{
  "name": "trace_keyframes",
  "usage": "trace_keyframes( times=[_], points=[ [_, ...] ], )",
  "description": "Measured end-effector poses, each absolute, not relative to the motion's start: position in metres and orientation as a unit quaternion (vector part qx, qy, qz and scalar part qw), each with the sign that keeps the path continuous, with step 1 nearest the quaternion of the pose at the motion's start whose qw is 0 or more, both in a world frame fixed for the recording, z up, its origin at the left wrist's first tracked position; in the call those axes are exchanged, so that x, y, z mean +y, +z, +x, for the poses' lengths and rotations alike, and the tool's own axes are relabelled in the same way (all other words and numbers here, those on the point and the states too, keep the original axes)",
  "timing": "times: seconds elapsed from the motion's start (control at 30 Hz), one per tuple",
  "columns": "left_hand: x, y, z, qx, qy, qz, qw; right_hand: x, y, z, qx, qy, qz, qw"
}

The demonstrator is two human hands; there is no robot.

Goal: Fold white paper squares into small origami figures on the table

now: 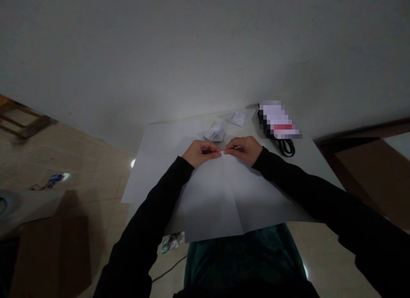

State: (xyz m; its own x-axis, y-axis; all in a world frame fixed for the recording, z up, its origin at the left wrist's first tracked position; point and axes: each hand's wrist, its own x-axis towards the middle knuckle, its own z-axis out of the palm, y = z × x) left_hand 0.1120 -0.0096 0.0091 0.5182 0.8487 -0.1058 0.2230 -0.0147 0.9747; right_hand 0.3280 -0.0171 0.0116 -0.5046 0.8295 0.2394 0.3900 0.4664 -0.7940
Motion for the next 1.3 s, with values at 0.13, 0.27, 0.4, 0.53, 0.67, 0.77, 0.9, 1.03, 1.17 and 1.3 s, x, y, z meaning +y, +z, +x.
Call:
trace_keyframes(
  times=[0.13,0.27,0.4,0.53,0.67,0.77,0.9,1.03,1.17,1.3],
  points=[
    [-0.010,0.010,0.111,0.412,0.281,0.642,0.582,-0.020,0.012,0.326,-0.793,0.329,-0.388,0.336],
    [-0.011,0.013,0.111,0.407,0.292,0.637,0.586,-0.022,0.013,0.326,-0.791,0.314,-0.395,0.346],
    [-0.013,0.014,0.111,0.411,0.300,0.640,0.576,-0.023,0.014,0.326,-0.787,0.314,-0.401,0.347],
    [-0.014,0.017,0.111,0.411,0.294,0.634,0.585,-0.025,0.012,0.325,-0.777,0.327,-0.409,0.349],
    [-0.015,0.017,0.111,0.394,0.237,0.607,0.648,-0.024,0.012,0.325,-0.773,0.330,-0.413,0.351],
    [-0.015,0.016,0.109,0.402,0.195,0.592,0.671,-0.023,0.012,0.326,-0.769,0.335,-0.411,0.358],
    [-0.017,0.016,0.108,0.420,0.187,0.599,0.656,-0.023,0.013,0.327,-0.772,0.329,-0.409,0.359],
    [-0.019,0.021,0.109,0.422,0.195,0.615,0.636,-0.026,0.014,0.326,-0.767,0.319,-0.406,0.380],
    [-0.020,0.026,0.109,0.427,0.201,0.621,0.626,-0.030,0.016,0.326,-0.751,0.328,-0.415,0.395],
    [-0.019,0.026,0.109,0.427,0.207,0.617,0.628,-0.030,0.018,0.326,-0.749,0.325,-0.423,0.392]
  ],
)
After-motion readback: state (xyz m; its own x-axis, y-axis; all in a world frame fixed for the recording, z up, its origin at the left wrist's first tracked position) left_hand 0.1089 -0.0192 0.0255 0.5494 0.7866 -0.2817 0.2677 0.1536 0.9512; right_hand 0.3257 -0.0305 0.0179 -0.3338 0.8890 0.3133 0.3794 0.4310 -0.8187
